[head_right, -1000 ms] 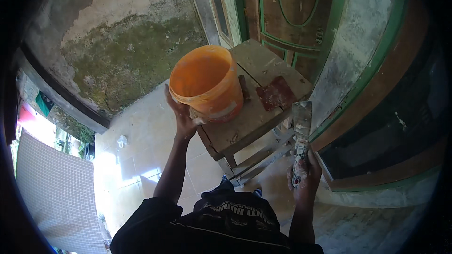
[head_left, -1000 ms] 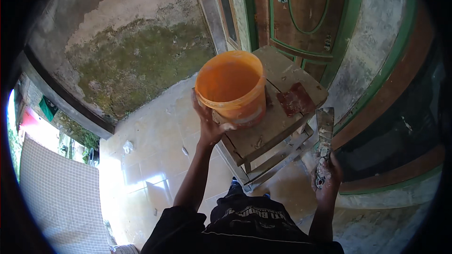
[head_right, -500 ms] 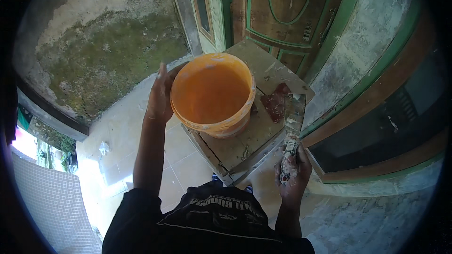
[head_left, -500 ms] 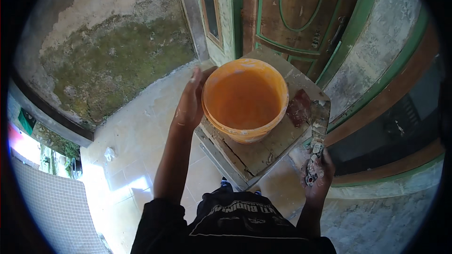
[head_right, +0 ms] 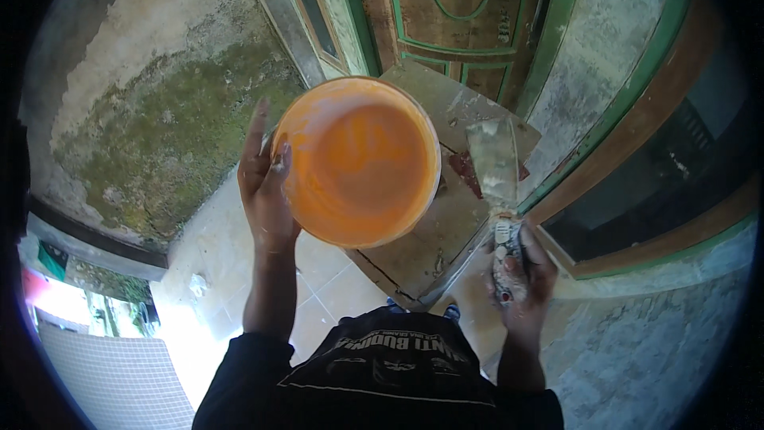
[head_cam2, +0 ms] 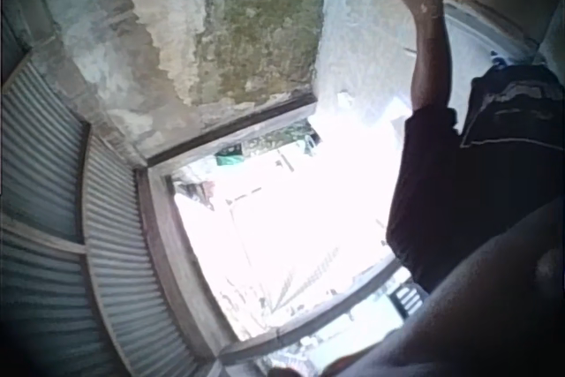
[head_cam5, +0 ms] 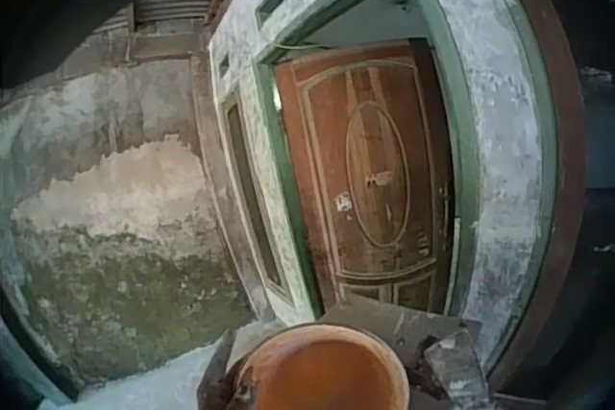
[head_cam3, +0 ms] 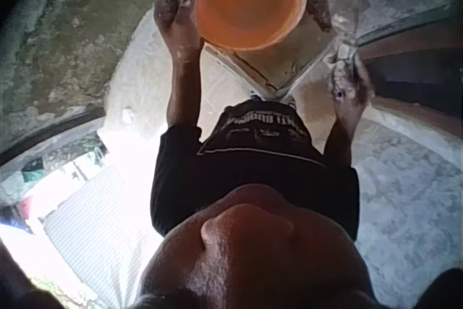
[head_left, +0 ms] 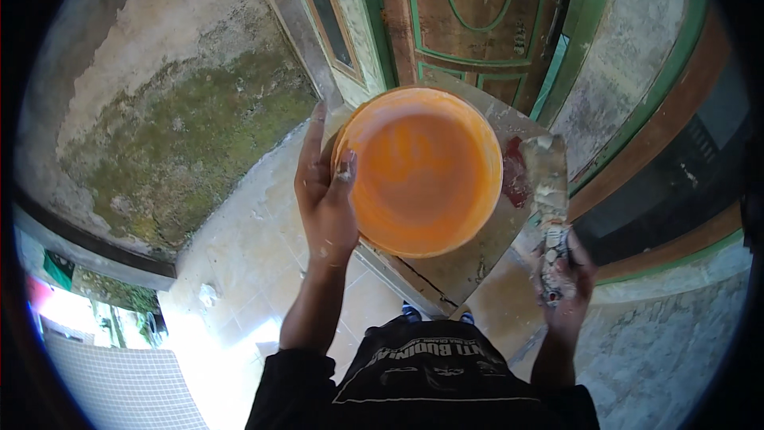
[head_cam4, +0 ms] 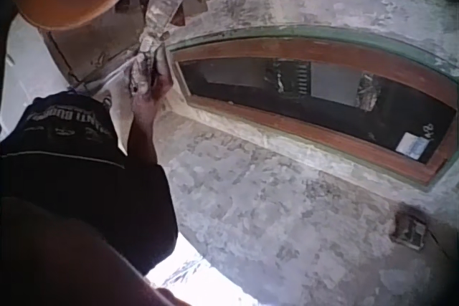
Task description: The person applies putty to a concrete wall using a red spreader and a metal tool, then uses the metal tool to mix more putty inside an orange bucket sitting on a wooden stool.
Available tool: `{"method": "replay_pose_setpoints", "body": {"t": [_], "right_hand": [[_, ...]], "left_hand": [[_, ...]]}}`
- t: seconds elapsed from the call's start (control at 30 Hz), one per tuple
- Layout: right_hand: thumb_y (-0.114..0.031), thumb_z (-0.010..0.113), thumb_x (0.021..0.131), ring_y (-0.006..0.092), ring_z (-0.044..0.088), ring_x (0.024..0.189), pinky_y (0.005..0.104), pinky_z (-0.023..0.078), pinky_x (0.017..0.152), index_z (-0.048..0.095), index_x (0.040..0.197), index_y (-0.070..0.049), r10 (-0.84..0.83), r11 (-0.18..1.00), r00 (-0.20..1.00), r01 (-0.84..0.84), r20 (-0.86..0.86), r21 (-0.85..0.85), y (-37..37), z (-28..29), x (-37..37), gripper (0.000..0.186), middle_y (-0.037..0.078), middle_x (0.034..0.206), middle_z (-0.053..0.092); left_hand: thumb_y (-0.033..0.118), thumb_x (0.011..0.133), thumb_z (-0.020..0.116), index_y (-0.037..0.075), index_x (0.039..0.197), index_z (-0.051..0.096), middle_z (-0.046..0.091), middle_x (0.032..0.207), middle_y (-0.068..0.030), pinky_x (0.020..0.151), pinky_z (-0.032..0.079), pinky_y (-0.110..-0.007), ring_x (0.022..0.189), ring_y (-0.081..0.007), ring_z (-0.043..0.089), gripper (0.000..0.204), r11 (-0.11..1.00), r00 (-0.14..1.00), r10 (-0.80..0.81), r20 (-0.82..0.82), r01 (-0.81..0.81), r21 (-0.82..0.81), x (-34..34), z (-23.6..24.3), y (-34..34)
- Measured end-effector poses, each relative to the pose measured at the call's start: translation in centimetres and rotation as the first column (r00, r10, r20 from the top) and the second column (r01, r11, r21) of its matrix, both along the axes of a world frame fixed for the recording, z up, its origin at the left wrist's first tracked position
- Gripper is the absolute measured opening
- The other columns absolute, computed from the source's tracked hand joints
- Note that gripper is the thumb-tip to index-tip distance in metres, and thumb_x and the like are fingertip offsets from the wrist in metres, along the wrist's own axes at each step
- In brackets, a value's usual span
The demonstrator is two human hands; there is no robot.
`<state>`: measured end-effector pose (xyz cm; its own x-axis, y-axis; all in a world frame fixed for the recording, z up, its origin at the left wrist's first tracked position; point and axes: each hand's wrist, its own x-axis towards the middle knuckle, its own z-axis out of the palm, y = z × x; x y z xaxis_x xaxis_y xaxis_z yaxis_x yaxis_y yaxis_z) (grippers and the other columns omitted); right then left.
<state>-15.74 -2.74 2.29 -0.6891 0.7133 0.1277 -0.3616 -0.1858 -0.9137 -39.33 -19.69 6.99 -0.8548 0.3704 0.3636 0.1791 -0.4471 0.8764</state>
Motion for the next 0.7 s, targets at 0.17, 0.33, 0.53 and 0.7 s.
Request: {"method": "replay_pose_setpoints", "body": {"t": [0.17, 0.33, 0.53, 0.7], "right_hand": [[-0.018, 0.067, 0.084, 0.02, 0.06, 0.078, 0.032, 0.047, 0.061, 0.052, 0.127, 0.001, -0.082, 0.788, 0.993, 0.013, 0.084, 0.615, 0.8, 4.5, 0.9, 0.049, 0.016, 0.099, 0.059], [-0.002, 0.062, 0.079, 0.0319, 0.059, 0.084, 0.0392, 0.048, 0.072, 0.054, 0.121, 0.0, -0.058, 0.363, 0.938, -0.298, 0.341, 0.883, -1.3, 8.4, -3.7, 0.043, 0.02, 0.099, 0.057], [0.001, 0.06, 0.075, 0.0256, 0.065, 0.079, 0.0263, 0.057, 0.064, 0.048, 0.11, 0.016, -0.247, -0.098, 0.939, -0.268, 0.237, 0.958, -1.1, 7.5, -11.0, 0.039, 0.021, 0.097, 0.053], [0.001, 0.062, 0.072, 0.0273, 0.064, 0.081, 0.0265, 0.057, 0.064, 0.044, 0.117, 0.014, -0.302, -0.11, 0.931, -0.249, 0.206, 0.962, -1.6, 4.3, -12.8, 0.05, 0.018, 0.1, 0.051]], "left_hand": [[0.0, 0.092, 0.048, -0.007, 0.14, 0.03, 0.049, 0.133, -0.0199, 0.103, 0.035, -0.033, 0.122, -0.0227, 0.048, 0.051, 0.951, 0.893, 0.274, -0.357, -0.308, -0.038, 1.4, -2.3, 0.8], [0.001, 0.091, 0.049, -0.01, 0.123, 0.053, 0.06, 0.118, -0.014, 0.074, 0.042, -0.022, 0.087, -0.0101, 0.054, 0.034, 0.91, 0.85, 0.326, -0.413, -0.401, -0.108, 1.4, -3.0, 1.2], [0.011, 0.095, 0.046, -0.011, 0.126, 0.05, 0.057, 0.124, -0.0204, 0.098, 0.042, -0.035, 0.112, -0.0241, 0.055, 0.038, 0.912, 0.865, 0.284, -0.415, -0.377, -0.162, 2.5, -2.2, 1.9], [0.014, 0.096, 0.05, -0.009, 0.123, 0.054, 0.059, 0.121, -0.0172, 0.078, 0.046, -0.024, 0.093, -0.0137, 0.059, 0.035, 0.884, 0.754, 0.325, -0.571, -0.457, -0.101, 2.2, -2.3, 2.6]]}}
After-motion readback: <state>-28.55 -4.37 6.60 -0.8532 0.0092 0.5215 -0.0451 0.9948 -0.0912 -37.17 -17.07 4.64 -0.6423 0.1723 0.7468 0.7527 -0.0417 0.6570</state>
